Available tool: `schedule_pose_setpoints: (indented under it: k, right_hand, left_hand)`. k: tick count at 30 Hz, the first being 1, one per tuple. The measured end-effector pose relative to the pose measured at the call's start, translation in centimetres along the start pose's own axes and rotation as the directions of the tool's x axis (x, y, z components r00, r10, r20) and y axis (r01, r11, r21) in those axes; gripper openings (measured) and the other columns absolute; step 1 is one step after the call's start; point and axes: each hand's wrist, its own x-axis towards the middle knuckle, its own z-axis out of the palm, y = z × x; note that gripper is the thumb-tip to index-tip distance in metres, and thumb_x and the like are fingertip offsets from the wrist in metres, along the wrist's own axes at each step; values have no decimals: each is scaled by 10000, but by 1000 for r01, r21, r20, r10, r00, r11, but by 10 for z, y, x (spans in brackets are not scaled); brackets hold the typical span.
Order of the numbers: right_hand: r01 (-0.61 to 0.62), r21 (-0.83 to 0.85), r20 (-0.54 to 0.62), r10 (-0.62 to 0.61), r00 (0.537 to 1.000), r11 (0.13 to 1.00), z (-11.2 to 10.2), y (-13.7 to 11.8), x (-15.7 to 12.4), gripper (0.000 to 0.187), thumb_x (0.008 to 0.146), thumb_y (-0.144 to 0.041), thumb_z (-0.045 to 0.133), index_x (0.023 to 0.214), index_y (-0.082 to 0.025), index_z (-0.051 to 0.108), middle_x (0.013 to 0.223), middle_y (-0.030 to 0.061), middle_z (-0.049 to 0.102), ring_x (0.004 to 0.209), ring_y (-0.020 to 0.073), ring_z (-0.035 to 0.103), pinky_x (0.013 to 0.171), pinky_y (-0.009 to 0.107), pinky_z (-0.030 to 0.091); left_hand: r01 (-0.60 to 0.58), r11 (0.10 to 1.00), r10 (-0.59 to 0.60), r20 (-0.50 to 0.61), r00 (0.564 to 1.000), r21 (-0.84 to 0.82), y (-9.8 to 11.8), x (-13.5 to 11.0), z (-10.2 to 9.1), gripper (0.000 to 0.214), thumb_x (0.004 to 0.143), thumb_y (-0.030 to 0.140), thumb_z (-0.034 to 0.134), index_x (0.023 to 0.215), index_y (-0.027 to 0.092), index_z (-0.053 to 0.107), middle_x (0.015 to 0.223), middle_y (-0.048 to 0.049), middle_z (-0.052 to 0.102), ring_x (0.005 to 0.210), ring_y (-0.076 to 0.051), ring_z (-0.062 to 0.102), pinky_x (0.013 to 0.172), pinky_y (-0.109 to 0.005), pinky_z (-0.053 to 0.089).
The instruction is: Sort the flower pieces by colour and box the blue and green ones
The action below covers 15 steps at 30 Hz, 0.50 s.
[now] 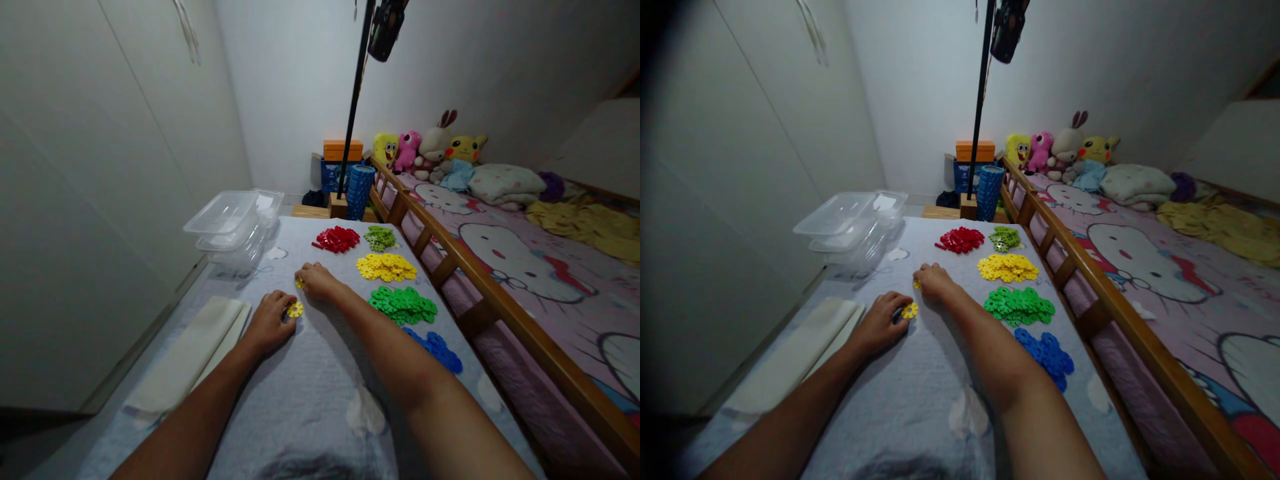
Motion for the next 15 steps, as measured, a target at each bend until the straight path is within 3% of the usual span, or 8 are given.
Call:
schedule_pose_setpoints:
  k: [7, 12, 15]
  right_hand:
    - [-44, 10, -35, 44, 998, 999, -8, 22, -15, 401, 818, -278, 659, 1212, -206, 683, 1184, 126, 620, 1089, 267, 569, 915, 338, 451]
    - [-204, -58, -94, 198, 976, 977, -33, 80, -53, 395, 852, -254, 621, 1235, -173, 677, 1214, 143, 625, 1132, 268, 558, 973, 344, 422]
    - [-341, -112, -119, 328, 937, 933, -46, 118, -75, 412, 852, -245, 613, 1256, -186, 670, 1215, 138, 633, 1149, 287, 554, 977, 365, 415]
  left_hand:
    - [-5, 1000, 5, 15, 1000, -2, 0, 0, -1, 295, 776, 234, 625, 1058, 170, 687, 1060, -96, 629, 1026, -279, 546, 954, -429, 447]
    - [0, 1000, 0, 17, 1000, 3, 2, 1, -2, 240, 781, 266, 644, 996, 168, 684, 1041, -94, 625, 1002, -271, 548, 938, -419, 448]
    - [4, 1000, -4, 24, 1000, 7, 2, 3, -2, 236, 778, 290, 657, 984, 176, 676, 1043, -91, 624, 1002, -271, 548, 934, -421, 448]
